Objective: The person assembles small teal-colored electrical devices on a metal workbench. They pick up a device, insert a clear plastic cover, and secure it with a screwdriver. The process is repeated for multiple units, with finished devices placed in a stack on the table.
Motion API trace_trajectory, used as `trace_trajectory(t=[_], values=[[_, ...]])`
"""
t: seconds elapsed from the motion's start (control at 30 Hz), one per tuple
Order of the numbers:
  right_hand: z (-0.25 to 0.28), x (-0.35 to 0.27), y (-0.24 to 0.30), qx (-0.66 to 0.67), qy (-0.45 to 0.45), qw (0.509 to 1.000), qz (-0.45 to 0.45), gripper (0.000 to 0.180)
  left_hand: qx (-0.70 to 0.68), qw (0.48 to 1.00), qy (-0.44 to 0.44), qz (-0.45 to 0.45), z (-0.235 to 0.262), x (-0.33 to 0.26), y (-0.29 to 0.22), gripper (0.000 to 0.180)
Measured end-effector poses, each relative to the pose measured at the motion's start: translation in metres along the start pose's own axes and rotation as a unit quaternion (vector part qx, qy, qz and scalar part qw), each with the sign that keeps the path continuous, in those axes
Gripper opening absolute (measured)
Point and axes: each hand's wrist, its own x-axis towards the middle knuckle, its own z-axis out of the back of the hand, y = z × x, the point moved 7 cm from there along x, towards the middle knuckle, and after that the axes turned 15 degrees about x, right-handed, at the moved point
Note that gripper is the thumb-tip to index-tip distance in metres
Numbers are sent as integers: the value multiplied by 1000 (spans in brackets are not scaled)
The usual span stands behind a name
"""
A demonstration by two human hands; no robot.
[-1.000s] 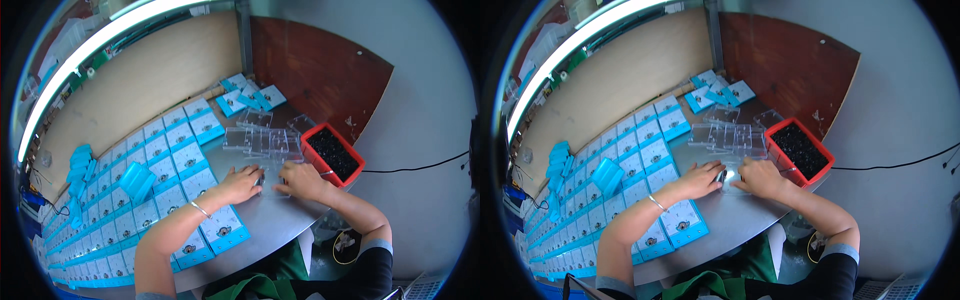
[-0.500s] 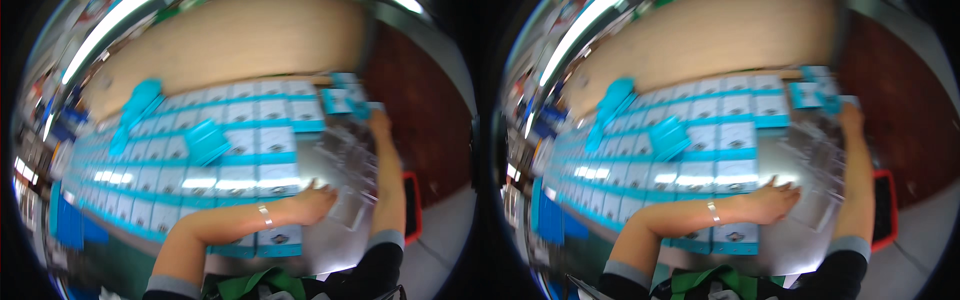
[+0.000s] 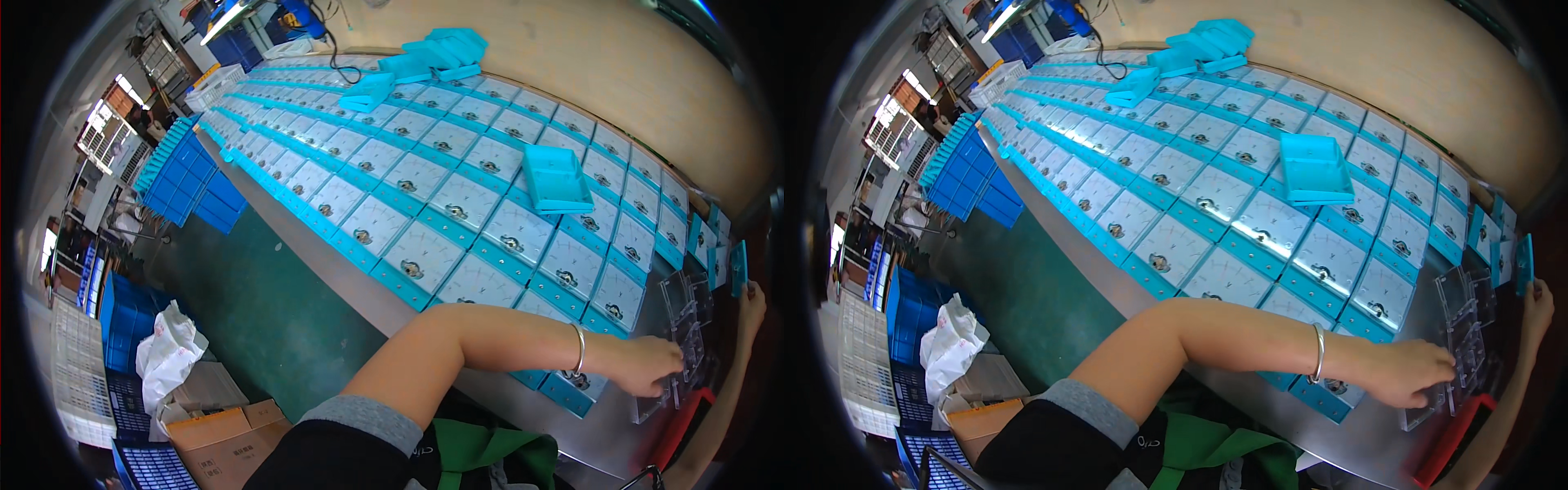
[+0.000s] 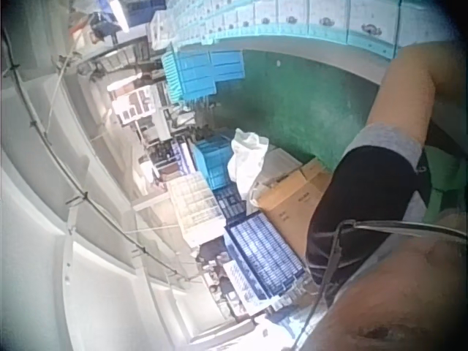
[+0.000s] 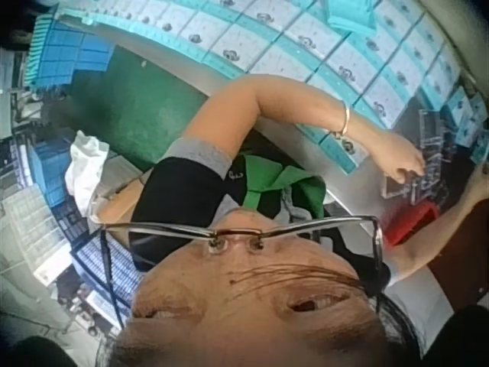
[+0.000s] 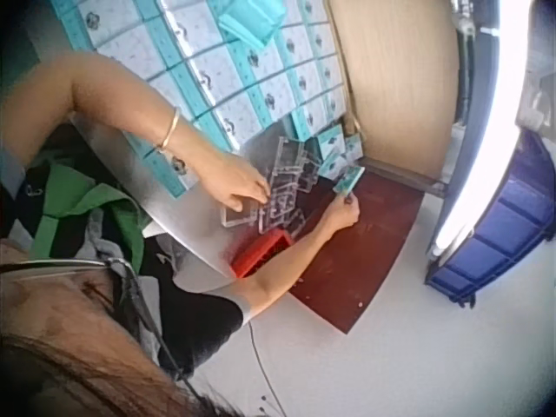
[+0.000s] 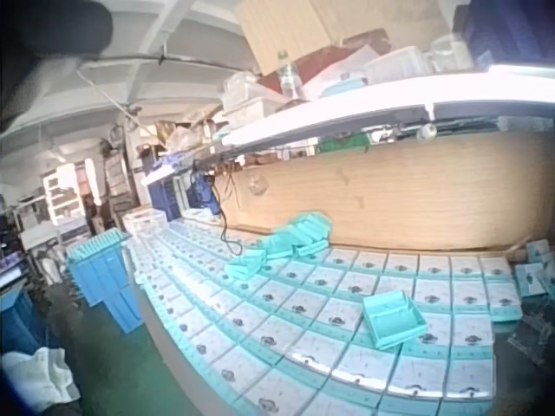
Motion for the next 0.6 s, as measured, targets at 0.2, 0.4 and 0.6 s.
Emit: trace_trajectory(t=[0.2, 0.4, 0.6], values=[[13, -163, 244, 214, 49, 896, 387, 34, -648, 728, -159, 158, 98, -79, 1, 76], [-17, -234, 335, 265, 220, 877, 335, 35, -404, 833, -266, 269, 131, -176, -30, 55], [9, -247, 334, 410, 207, 859, 227, 21, -408, 820, -280, 287, 127, -227, -53, 51]])
